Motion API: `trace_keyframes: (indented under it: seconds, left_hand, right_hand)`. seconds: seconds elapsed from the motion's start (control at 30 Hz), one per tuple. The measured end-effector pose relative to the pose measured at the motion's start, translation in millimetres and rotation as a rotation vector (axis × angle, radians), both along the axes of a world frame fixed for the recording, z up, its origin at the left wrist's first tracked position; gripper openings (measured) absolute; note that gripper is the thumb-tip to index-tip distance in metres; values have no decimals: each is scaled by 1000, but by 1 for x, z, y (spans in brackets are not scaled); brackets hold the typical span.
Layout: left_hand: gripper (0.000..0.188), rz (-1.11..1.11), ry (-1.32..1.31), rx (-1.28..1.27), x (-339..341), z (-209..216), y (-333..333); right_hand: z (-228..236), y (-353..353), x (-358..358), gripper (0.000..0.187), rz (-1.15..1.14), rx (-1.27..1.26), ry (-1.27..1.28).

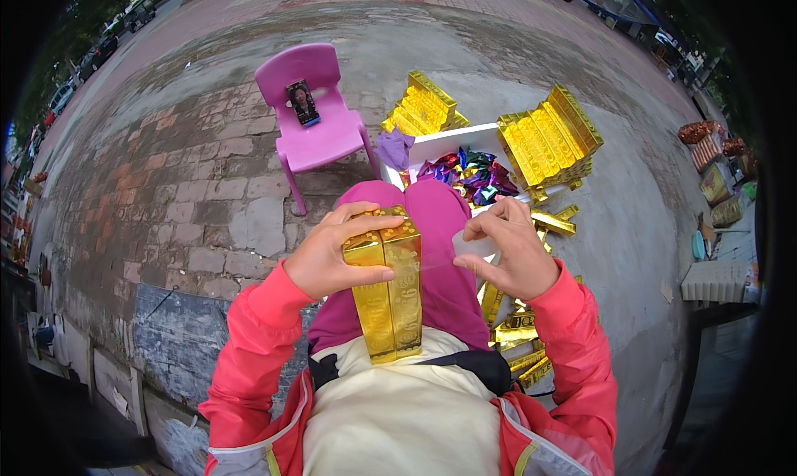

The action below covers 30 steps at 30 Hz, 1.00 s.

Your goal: The person sits on the ground and repeatedly tapes gold-colored paper bars together using clear adhesive tape. They pick up bars, align them, apply tape to the seam, and set the joined bars aside. The process is repeated for multiple bars throughout the clip.

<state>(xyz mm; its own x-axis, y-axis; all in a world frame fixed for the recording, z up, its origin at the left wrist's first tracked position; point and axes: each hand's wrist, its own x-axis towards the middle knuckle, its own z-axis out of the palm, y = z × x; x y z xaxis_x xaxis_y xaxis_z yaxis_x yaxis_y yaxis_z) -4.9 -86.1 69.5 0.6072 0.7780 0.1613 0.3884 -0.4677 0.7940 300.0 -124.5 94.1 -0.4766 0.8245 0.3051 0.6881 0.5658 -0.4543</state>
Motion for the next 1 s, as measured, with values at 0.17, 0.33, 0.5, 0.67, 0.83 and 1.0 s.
trace_keyframes:
  seconds: [0.17,0.33,0.5,0.67,0.83,1.0]
  left_hand:
    - [70,-54,-6,6,5,8,-1]
    - [73,-65,-2,-18,4,11,-5]
    - [80,-175,-167,-160,-16,5,11]
    - [104,-319,-685,-556,-36,-31,36]
    - [115,-467,-901,-724,-28,-84,43]
    - [111,-424,-1095,-807,-17,-107,37]
  right_hand:
    - [-41,18,-4,26,-46,-147,151]
    - [-62,37,-21,38,47,-279,154]
    - [-46,57,-34,54,168,-636,379]
    - [-16,47,-64,58,163,-494,484]
    - [6,38,-56,61,163,-571,376]
    - [-11,20,-45,39,166,-423,434]
